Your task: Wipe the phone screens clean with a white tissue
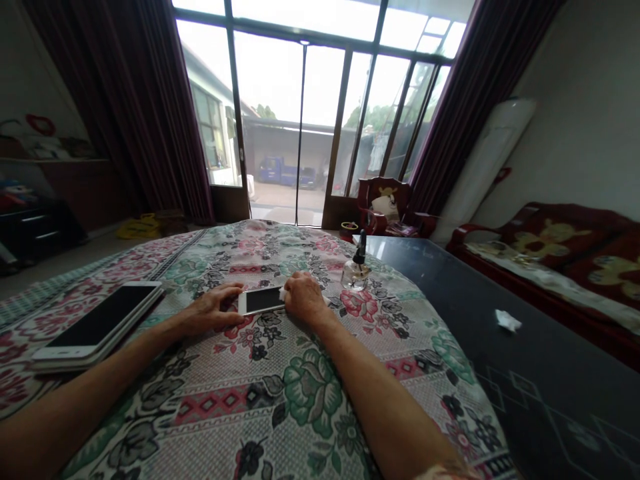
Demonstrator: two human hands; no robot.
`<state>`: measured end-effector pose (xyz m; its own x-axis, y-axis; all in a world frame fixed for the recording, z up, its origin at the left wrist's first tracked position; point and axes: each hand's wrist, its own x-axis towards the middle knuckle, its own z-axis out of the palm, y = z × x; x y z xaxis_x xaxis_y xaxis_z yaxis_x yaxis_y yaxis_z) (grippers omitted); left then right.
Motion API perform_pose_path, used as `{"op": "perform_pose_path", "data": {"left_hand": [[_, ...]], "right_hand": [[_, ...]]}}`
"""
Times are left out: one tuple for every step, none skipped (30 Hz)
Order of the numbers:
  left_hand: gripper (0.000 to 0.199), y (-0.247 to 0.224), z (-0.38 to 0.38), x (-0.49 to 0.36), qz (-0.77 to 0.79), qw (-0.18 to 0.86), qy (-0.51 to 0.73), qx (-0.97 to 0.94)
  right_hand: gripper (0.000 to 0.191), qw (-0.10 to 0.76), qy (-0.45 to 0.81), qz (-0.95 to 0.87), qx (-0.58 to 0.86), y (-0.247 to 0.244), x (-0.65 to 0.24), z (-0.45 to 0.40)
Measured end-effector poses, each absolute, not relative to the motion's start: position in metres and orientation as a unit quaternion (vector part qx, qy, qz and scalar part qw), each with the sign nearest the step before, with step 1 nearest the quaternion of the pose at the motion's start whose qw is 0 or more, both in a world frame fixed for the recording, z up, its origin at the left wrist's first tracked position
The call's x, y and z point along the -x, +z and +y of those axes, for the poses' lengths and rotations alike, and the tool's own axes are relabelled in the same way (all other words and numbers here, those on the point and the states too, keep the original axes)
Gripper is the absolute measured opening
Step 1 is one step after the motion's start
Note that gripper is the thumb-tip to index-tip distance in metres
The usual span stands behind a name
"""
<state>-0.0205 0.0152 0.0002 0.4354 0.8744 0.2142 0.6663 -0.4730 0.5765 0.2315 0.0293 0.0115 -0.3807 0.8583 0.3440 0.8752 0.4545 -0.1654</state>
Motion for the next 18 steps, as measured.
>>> {"op": "perform_pose_path", "data": {"left_hand": [[0.056, 0.0, 0.015, 0.021, 0.466, 0.209, 0.251, -0.822], [0.055, 0.0, 0.016, 0.021, 0.464, 0.21, 0.251, -0.823], [0.055, -0.001, 0.016, 0.021, 0.461, 0.211, 0.25, -0.824], [0.055, -0.001, 0.016, 0.022, 0.458, 0.213, 0.249, -0.826], [0.055, -0.002, 0.017, 0.022, 0.456, 0.214, 0.25, -0.827], [0.055, -0.003, 0.017, 0.023, 0.455, 0.213, 0.251, -0.827], [0.056, -0.005, 0.018, 0.023, 0.456, 0.212, 0.253, -0.827], [0.056, -0.006, 0.019, 0.024, 0.457, 0.21, 0.256, -0.826], [0.056, -0.007, 0.019, 0.024, 0.458, 0.207, 0.257, -0.825], [0.057, -0.008, 0.02, 0.024, 0.459, 0.206, 0.257, -0.825], [0.057, -0.008, 0.02, 0.025, 0.459, 0.205, 0.257, -0.826], [0.058, -0.009, 0.02, 0.025, 0.459, 0.204, 0.256, -0.826], [0.058, -0.01, 0.02, 0.025, 0.462, 0.201, 0.257, -0.825], [0.058, -0.01, 0.02, 0.025, 0.467, 0.196, 0.257, -0.823], [0.058, -0.01, 0.02, 0.025, 0.476, 0.189, 0.259, -0.819], [0.057, -0.011, 0.02, 0.025, 0.485, 0.183, 0.262, -0.814], [0.057, -0.012, 0.021, 0.026, 0.492, 0.179, 0.264, -0.81], [0.056, -0.013, 0.021, 0.026, 0.495, 0.179, 0.265, -0.808]], "right_hand": [[0.022, 0.193, -0.024, -0.837, 0.511, 0.011, -0.23, 0.028], [0.022, 0.192, -0.025, -0.847, 0.495, 0.01, -0.226, 0.027], [0.023, 0.191, -0.024, -0.858, 0.477, 0.009, -0.222, 0.025], [0.023, 0.19, -0.024, -0.868, 0.458, 0.008, -0.216, 0.023], [0.023, 0.19, -0.023, -0.877, 0.44, 0.007, -0.211, 0.022], [0.023, 0.19, -0.021, -0.886, 0.423, 0.006, -0.205, 0.021], [0.023, 0.19, -0.018, -0.895, 0.404, 0.006, -0.199, 0.02], [0.023, 0.19, -0.014, -0.903, 0.385, 0.005, -0.194, 0.019], [0.023, 0.19, -0.009, -0.912, 0.364, 0.004, -0.19, 0.019], [0.023, 0.19, -0.005, -0.92, 0.343, 0.004, -0.187, 0.019], [0.023, 0.19, -0.001, -0.927, 0.324, 0.003, -0.185, 0.018], [0.024, 0.191, 0.002, -0.931, 0.312, 0.003, -0.184, 0.018], [0.025, 0.194, 0.004, -0.931, 0.308, 0.003, -0.183, 0.018], [0.025, 0.198, 0.004, -0.929, 0.313, 0.003, -0.183, 0.017], [0.026, 0.201, 0.001, -0.925, 0.323, 0.004, -0.184, 0.017], [0.025, 0.204, -0.004, -0.919, 0.337, 0.004, -0.184, 0.017], [0.024, 0.204, -0.012, -0.914, 0.349, 0.004, -0.185, 0.017], [0.022, 0.201, -0.021, -0.911, 0.359, 0.004, -0.185, 0.017]]}}
